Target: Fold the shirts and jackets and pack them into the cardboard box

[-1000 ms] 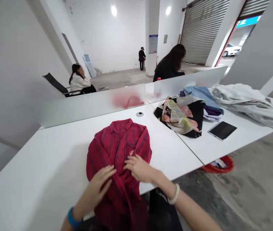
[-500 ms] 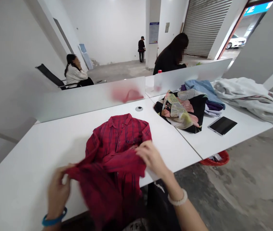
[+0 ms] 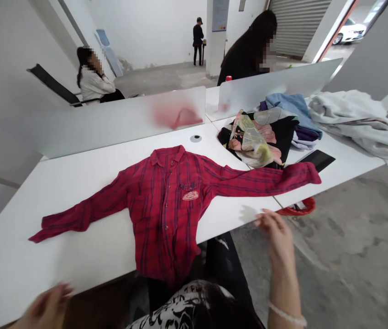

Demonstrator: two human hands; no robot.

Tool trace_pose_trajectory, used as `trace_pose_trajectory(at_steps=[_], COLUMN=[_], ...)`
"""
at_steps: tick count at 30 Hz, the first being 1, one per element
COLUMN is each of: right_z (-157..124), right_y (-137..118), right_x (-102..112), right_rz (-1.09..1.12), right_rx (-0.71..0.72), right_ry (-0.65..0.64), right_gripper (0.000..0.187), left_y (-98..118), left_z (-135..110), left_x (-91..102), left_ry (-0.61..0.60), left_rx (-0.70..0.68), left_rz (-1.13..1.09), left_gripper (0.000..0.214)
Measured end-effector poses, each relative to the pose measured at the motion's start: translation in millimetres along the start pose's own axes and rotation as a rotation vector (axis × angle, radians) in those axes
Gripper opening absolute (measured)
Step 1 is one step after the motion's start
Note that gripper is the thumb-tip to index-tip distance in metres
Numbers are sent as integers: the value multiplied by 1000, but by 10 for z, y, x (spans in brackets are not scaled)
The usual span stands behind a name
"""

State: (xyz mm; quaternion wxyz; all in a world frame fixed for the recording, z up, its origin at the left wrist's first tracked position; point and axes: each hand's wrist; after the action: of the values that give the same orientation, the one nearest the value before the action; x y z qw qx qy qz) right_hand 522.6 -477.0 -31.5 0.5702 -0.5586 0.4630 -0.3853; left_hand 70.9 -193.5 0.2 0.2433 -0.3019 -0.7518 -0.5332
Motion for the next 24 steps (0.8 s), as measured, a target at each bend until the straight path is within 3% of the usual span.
trace_pose_trajectory(at_steps=[2,3,4,6,8,10,13,15,18,21,24], right_z=[-227,-320,-399,-509,-552,-537,-471,-445,-486,-603,-740], right_y=[17,25,35,68,106,136,148,136,116,135,190], right_x=[-380,-576,-764,-1089,-1315,-1425,-1421,-1369,-1334,-1401,-1516], right_rz=[-99,-178,-277,-538,-818,-950,-734,-457,-25,298,467], right_rx=[-162,-203,-216,-149,-10,119,183,113,-174,-414,-415], right_ry=[-359,-530,-660,-761,-721,-698,-747,-727,-639,-484,-273], right_gripper=[35,38,39,36,25,13,12,19,28,31,31], left_y=[168,245,310,392,404,359,221,119,18,-9,-17], left_z=[-124,-189,-253,-366,-448,-502,-546,-551,-527,-518,-576], left_x=[-396,-582,-742,-961,-1049,-1058,-1036,-1034,-1060,-1147,-1306], left_ry=[-388,-525,-611,-642,-585,-537,-512,-488,-451,-503,-495], left_rx=[-37,-69,-106,-172,-213,-213,-174,-127,1,88,82], left_rz=[-46,-45,-38,11,35,-22,-258,-488,-722,-715,-710], left_gripper=[51,53,54,52,46,42,40,41,46,50,57])
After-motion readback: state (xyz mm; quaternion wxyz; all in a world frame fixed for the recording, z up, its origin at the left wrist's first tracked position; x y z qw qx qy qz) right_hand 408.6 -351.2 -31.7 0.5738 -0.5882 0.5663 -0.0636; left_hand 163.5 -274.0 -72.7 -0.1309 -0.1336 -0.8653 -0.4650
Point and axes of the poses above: each hand's wrist, its own z-axis towards the middle knuckle, its own x-axis out of the back of the hand, y = z × x, and after that the axes turned 3 degrees about -y, right-handed
